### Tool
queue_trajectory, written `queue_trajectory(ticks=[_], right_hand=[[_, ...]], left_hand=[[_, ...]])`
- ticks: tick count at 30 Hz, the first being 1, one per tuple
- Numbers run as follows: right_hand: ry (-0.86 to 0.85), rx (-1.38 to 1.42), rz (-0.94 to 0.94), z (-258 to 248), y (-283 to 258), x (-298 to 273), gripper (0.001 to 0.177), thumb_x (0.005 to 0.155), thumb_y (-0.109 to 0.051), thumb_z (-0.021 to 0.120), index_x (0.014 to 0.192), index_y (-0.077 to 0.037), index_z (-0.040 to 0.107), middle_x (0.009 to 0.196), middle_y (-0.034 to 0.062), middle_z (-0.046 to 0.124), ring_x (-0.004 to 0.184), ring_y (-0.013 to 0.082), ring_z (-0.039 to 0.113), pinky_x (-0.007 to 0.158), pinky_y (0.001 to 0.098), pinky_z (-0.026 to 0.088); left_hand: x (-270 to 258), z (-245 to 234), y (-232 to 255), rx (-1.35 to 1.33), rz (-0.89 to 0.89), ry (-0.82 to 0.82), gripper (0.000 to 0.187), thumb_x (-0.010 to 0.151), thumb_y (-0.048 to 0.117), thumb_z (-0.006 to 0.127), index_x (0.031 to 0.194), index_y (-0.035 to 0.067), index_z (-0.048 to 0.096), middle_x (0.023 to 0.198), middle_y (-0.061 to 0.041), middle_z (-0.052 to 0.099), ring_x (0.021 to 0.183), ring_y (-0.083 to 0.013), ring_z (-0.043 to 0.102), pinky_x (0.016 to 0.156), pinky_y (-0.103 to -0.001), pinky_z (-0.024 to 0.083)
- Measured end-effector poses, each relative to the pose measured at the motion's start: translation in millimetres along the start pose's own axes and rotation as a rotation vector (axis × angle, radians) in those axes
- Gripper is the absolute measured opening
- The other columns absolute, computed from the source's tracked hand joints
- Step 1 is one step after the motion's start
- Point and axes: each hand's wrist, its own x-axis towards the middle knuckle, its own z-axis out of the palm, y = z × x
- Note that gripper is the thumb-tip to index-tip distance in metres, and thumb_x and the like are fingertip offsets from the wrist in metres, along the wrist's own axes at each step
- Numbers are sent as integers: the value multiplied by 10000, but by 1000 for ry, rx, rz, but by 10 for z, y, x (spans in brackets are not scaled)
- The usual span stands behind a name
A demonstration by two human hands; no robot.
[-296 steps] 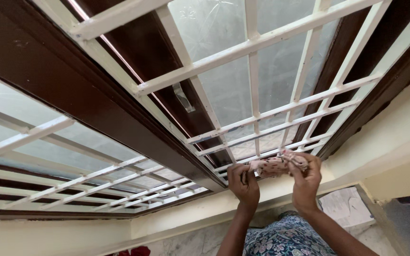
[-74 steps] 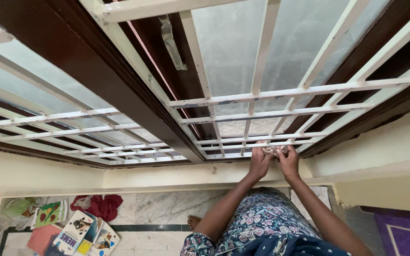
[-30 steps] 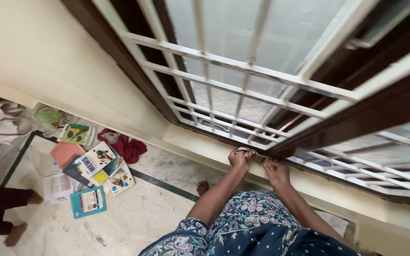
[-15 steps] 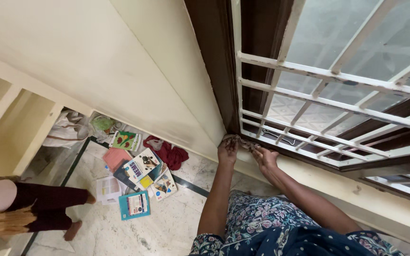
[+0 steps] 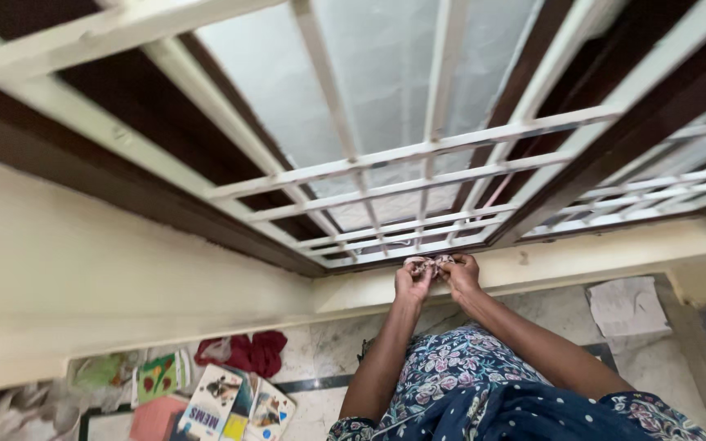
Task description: The person wipes the white metal bars of a window grill using a patterned cloth. They move the cloth along the horizontal and vertical bars, cleaning different sections of the grill throughout the clip.
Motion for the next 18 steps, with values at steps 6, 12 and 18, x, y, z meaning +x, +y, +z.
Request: queue_trajectory(ticks=[6,12,18], right_hand=[[223,-149,-395,-707,-570,-38,250,892,80,656,1098,-8,545,1001,119,617,849,213,615,696,333,526],[131,-395,-1064,-885,-1173,-392,235,936,57,608,1157,18,538,1074,109,551,990,205,561,891,349,477],[164,-492,-1512,-588,-2193,-1077,181,921,68,674,1040,-26,576,1100,138,545,960,255,561,781,329,463]], left_hand=[[263,219,-695,305,-230,-217,264,1050,115,449,1188,17,652,1111,-155,706,998,-278,693,855,-384,610],[317,212,-1022,391,-306,-305,232,1067,116,472,1256,38,581,1156,-141,674,992,-235,684,895,-348,621],[-450,721,-1072,366,-328,-493,295,1039,9,497,1327,4,562,1267,-167,627,1078,-217,673,937,-320,613]])
